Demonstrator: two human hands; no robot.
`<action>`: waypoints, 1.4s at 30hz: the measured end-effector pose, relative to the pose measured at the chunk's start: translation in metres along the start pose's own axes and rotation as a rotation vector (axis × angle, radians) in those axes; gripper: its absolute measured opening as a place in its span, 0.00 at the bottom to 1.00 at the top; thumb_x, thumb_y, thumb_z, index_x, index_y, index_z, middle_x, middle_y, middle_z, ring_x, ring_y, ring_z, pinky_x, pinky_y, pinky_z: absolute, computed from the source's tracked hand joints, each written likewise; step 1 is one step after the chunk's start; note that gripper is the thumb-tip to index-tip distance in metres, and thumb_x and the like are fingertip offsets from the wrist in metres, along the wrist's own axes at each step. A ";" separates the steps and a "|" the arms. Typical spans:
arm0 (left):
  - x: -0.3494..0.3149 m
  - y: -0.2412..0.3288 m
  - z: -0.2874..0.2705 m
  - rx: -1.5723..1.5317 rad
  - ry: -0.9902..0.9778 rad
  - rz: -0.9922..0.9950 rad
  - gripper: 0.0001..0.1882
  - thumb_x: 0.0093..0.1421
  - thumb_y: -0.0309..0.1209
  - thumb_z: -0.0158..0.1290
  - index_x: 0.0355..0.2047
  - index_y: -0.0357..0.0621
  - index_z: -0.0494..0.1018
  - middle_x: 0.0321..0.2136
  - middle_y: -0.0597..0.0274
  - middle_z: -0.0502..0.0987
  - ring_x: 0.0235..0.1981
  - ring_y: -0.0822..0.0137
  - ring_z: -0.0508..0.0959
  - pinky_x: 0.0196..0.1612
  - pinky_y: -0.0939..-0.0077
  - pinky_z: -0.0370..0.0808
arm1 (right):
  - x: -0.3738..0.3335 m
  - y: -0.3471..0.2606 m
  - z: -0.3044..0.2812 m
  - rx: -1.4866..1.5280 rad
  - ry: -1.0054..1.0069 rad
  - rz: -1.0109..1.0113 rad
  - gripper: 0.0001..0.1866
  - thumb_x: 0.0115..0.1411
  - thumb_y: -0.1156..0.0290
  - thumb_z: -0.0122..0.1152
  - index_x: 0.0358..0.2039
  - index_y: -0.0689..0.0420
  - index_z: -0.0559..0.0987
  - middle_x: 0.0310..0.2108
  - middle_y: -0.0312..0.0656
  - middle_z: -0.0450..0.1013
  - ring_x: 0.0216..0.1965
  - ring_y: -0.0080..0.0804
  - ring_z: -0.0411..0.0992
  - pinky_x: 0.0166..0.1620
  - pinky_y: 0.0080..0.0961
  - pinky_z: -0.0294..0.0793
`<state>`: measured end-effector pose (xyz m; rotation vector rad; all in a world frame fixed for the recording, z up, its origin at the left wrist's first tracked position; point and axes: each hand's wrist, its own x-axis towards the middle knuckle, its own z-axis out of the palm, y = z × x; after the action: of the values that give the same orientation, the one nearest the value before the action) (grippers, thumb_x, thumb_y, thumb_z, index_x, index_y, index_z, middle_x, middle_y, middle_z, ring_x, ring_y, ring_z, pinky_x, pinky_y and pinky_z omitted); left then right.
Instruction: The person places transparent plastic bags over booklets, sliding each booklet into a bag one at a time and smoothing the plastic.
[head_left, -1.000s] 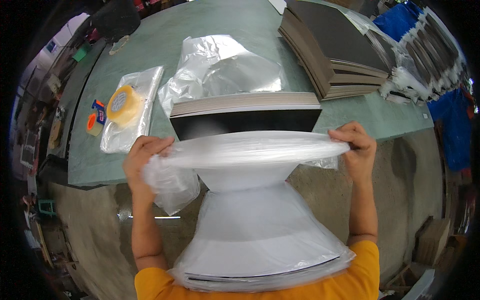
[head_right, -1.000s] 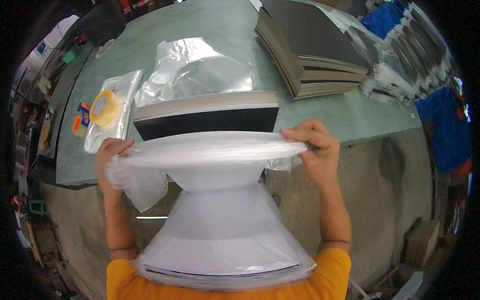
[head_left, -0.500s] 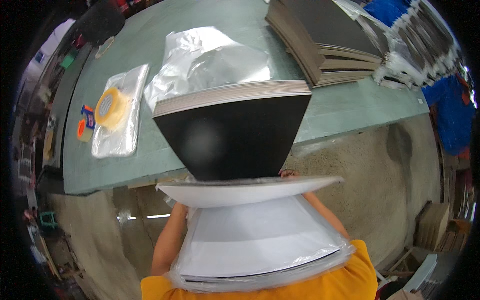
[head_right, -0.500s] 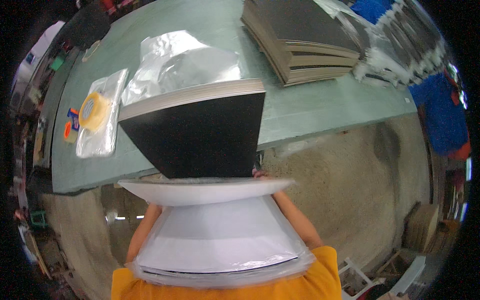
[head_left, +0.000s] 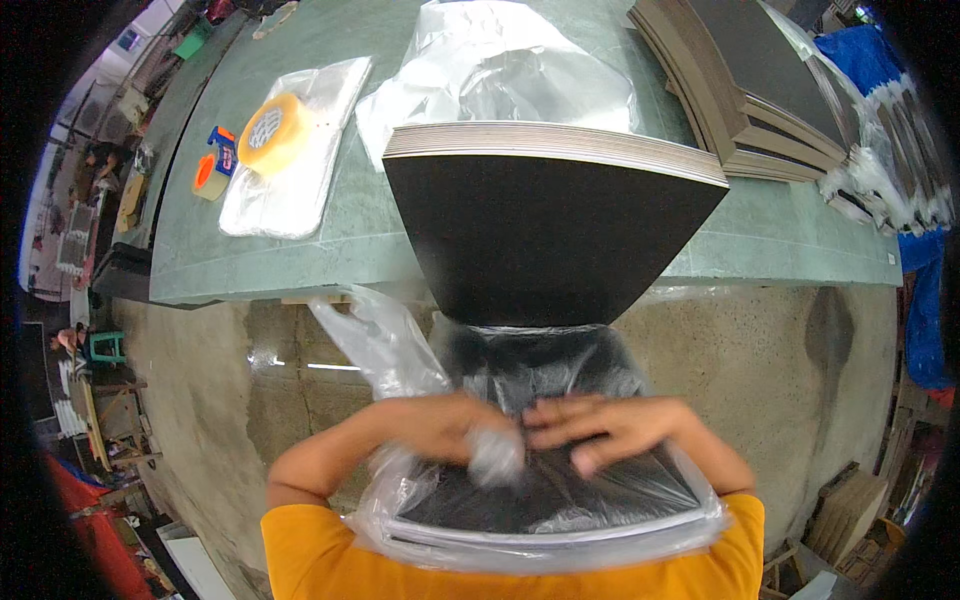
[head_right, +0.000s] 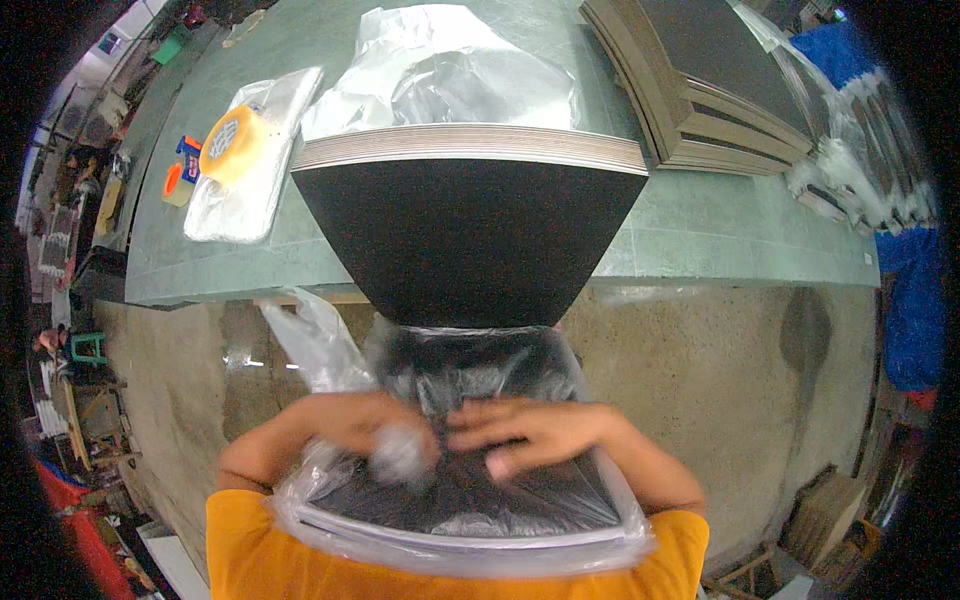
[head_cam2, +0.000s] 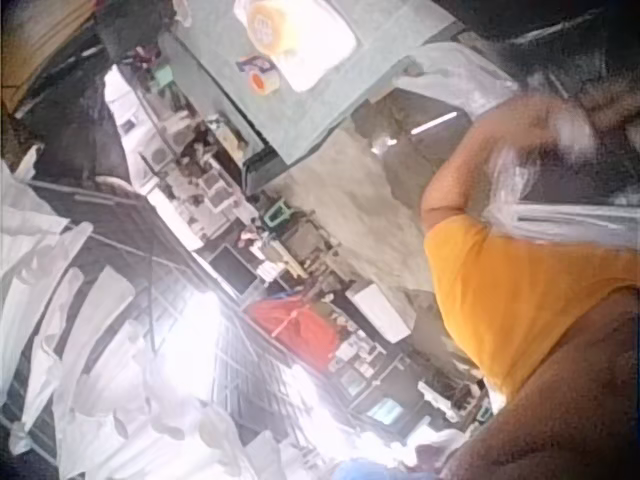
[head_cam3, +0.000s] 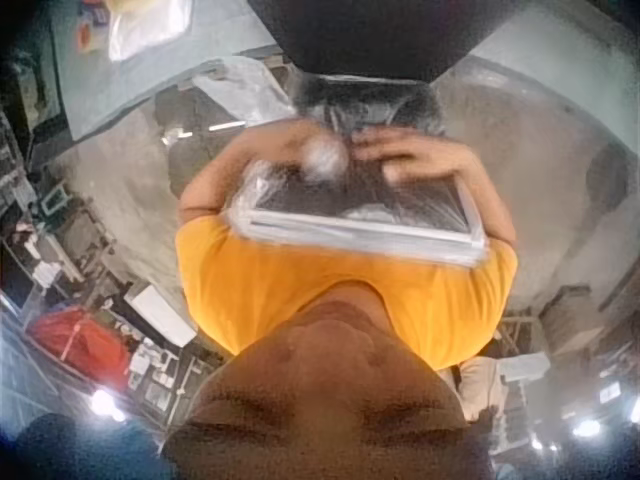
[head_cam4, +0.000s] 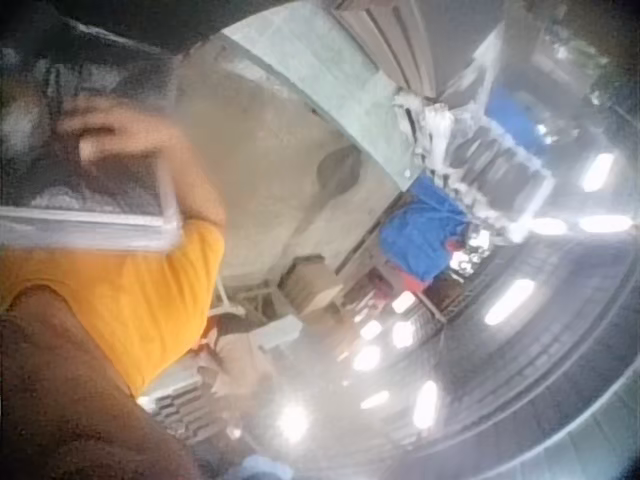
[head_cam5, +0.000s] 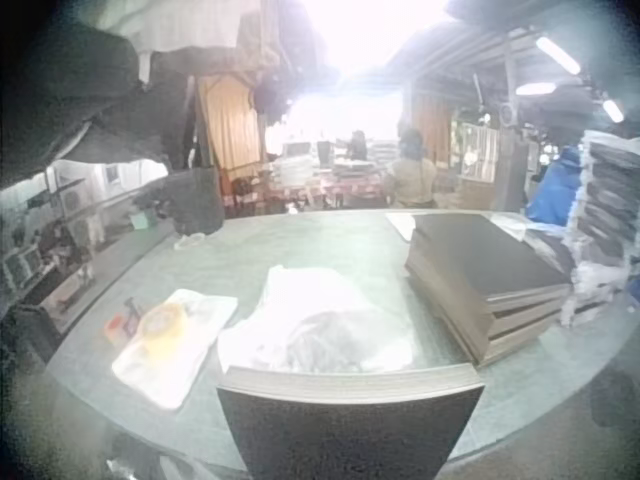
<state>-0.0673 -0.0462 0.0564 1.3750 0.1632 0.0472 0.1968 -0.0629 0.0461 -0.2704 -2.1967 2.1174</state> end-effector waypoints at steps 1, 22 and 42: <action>0.005 -0.037 -0.005 0.243 0.231 -0.115 0.15 0.51 0.33 0.48 0.39 0.42 0.67 0.35 0.52 0.71 0.38 0.53 0.70 0.41 0.66 0.66 | 0.002 0.032 0.005 -0.124 0.091 0.185 0.28 0.57 0.49 0.39 0.55 0.48 0.58 0.59 0.46 0.43 0.61 0.43 0.39 0.58 0.44 0.33; 0.041 0.073 -0.068 0.201 1.122 0.148 0.17 0.48 0.26 0.53 0.39 0.38 0.64 0.28 0.64 0.73 0.31 0.77 0.72 0.33 0.84 0.68 | 0.016 -0.004 -0.049 0.351 0.610 0.063 0.17 0.45 0.75 0.62 0.37 0.63 0.71 0.30 0.37 0.72 0.31 0.19 0.69 0.34 0.15 0.68; -0.099 0.044 -0.085 0.109 1.425 0.793 0.13 0.50 0.27 0.45 0.38 0.38 0.67 0.34 0.59 0.71 0.33 0.70 0.71 0.36 0.77 0.68 | -0.027 -0.037 -0.053 0.633 0.971 -0.148 0.09 0.48 0.69 0.61 0.22 0.62 0.75 0.20 0.38 0.72 0.21 0.21 0.68 0.27 0.19 0.67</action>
<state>-0.1750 0.0324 0.0920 1.2017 0.7888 1.7048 0.2302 -0.0172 0.0869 -0.8176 -0.9440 1.8592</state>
